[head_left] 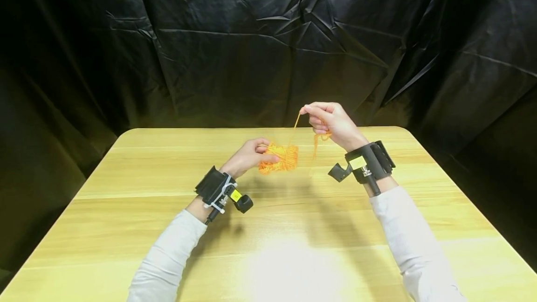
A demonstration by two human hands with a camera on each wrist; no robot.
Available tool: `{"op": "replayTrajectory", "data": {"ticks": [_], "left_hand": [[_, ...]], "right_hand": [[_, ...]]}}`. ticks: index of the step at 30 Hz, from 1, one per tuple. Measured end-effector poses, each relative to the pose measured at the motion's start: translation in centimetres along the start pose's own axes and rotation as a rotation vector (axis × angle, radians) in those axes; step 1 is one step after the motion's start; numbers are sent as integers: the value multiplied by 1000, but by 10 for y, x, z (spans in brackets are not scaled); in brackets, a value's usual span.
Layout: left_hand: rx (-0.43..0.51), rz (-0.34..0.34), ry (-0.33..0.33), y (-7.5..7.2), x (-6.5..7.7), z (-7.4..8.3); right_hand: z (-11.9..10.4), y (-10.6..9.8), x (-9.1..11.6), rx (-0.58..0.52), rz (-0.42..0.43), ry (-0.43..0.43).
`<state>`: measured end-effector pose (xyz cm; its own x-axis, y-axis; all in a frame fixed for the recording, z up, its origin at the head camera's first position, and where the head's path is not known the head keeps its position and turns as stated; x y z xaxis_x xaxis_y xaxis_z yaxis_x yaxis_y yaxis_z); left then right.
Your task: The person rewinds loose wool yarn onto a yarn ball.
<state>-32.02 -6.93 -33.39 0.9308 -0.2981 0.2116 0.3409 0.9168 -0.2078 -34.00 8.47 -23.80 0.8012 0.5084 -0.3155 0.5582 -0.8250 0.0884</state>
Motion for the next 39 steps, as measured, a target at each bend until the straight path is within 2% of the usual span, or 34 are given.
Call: {"op": "replayTrajectory", "data": {"ticks": [2, 6, 9, 12, 16, 20, 23, 29, 33, 39], "left_hand": [[-7, -79, 27, 6, 2, 3], [-42, -216, 85, 16, 7, 8], [-64, -261, 105, 20, 9, 9], [-37, -262, 101, 20, 9, 10], [73, -211, 90, 17, 8, 13], [160, -92, 111, 9, 4, 16], [188, 12, 120, 2, 0, 15], [177, 146, 90, -7, -1, 12], [140, 186, 49, -10, -1, 8], [125, 168, 6, -10, -1, 3]], "right_hand": [[6, -5, -2, 45, 34, 14], [27, -15, -2, 216, 106, 47], [47, -20, 1, 345, 130, 88], [69, -20, 5, 434, 111, 135], [91, -14, 15, 486, 74, 168], [102, 0, 25, 498, 27, 154], [104, 13, 29, 486, -30, 120], [96, 35, 34, 489, -143, 75], [84, 43, 35, 551, -211, 59], [58, 46, 30, 683, -242, 1]]}}
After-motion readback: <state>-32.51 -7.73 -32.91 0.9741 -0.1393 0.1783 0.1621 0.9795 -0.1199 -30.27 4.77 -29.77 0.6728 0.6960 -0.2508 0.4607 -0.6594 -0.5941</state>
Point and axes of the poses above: each hand's wrist, its own x-axis away from the middle knuckle, its own y-axis out of the palm, z = x × y, the point moved 8 cm from there along -x, towards the middle knuckle, and after that the axes turned 7 degrees about -y, right-handed, at the moved point
